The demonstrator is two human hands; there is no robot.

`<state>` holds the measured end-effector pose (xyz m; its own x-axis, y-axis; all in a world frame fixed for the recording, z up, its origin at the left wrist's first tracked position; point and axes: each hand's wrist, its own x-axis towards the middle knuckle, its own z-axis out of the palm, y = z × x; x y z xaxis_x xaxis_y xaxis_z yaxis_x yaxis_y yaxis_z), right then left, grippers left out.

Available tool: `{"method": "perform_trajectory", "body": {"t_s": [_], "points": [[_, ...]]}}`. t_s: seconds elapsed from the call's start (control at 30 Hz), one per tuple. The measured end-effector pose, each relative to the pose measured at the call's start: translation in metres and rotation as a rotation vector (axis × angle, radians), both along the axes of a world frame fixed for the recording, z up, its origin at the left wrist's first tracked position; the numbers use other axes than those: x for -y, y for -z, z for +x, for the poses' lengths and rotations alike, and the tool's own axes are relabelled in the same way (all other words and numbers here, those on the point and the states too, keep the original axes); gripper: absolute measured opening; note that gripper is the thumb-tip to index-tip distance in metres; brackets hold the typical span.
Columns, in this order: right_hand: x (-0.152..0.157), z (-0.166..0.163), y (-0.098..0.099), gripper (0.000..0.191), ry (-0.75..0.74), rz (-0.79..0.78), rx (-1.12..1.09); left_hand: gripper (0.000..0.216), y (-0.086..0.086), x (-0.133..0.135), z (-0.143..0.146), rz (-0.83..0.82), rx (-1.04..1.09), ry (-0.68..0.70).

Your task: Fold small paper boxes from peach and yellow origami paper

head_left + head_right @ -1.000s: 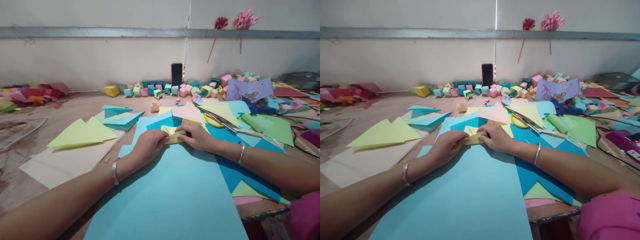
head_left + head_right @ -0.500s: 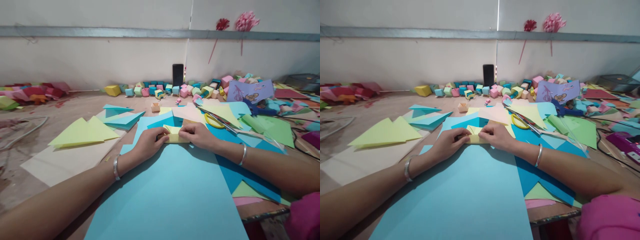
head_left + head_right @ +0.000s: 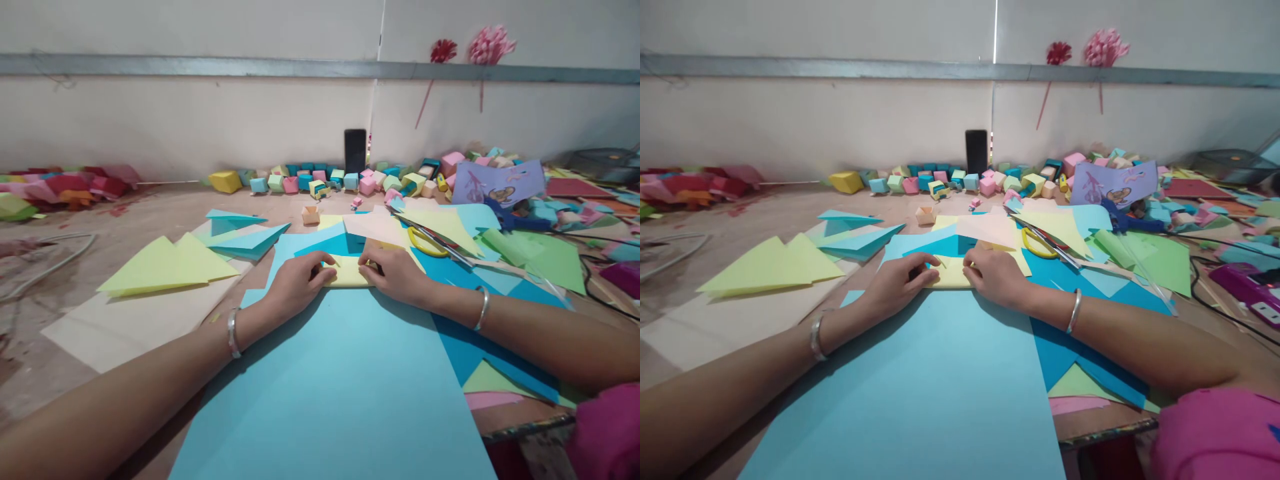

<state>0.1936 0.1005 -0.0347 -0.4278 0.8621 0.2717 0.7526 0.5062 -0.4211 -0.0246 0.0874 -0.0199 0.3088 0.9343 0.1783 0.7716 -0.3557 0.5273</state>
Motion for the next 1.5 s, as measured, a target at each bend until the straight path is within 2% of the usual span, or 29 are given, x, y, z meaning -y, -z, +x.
{"method": "perform_trajectory", "body": {"t_s": [0.37, 0.57, 0.7, 0.8, 0.9, 1.07, 1.13, 1.3, 1.43, 1.5], "points": [[0.007, -0.006, -0.004, 0.02, 0.016, 0.126, 0.305, 0.024, -0.008, 0.0, 0.002, 0.04, -0.055, -0.037], [0.004, -0.007, 0.001, 0.023, -0.038, 0.341, 0.327, 0.023, -0.007, 0.0, 0.002, 0.027, -0.076, -0.034], [0.001, -0.006, 0.003, 0.026, -0.065, 0.319, 0.333, 0.024, -0.003, -0.003, 0.001, 0.038, -0.101, -0.02], [0.0, -0.005, 0.004, 0.028, -0.065, 0.305, 0.293, 0.027, 0.001, -0.007, -0.002, 0.128, -0.115, 0.005], [-0.001, -0.004, 0.006, 0.041, -0.099, 0.298, 0.16, 0.036, 0.005, -0.009, -0.004, 0.204, -0.095, 0.023], [-0.002, -0.003, 0.011, 0.053, -0.215, 0.28, -0.074, 0.045, 0.006, -0.009, -0.005, 0.157, -0.06, 0.063], [-0.002, -0.002, 0.012, 0.052, -0.254, 0.296, -0.103, 0.043, 0.004, -0.008, -0.004, 0.115, -0.036, 0.066], [-0.002, -0.001, 0.012, 0.027, -0.31, 0.32, -0.034, 0.005, -0.001, -0.006, -0.003, 0.136, -0.032, 0.169], [0.006, -0.002, 0.005, 0.015, -0.299, 0.311, 0.087, 0.009, 0.001, -0.005, -0.003, 0.18, -0.074, 0.238], [0.011, -0.003, 0.001, 0.018, -0.313, 0.312, 0.17, 0.014, 0.003, -0.004, -0.003, 0.185, -0.073, 0.266]]}}
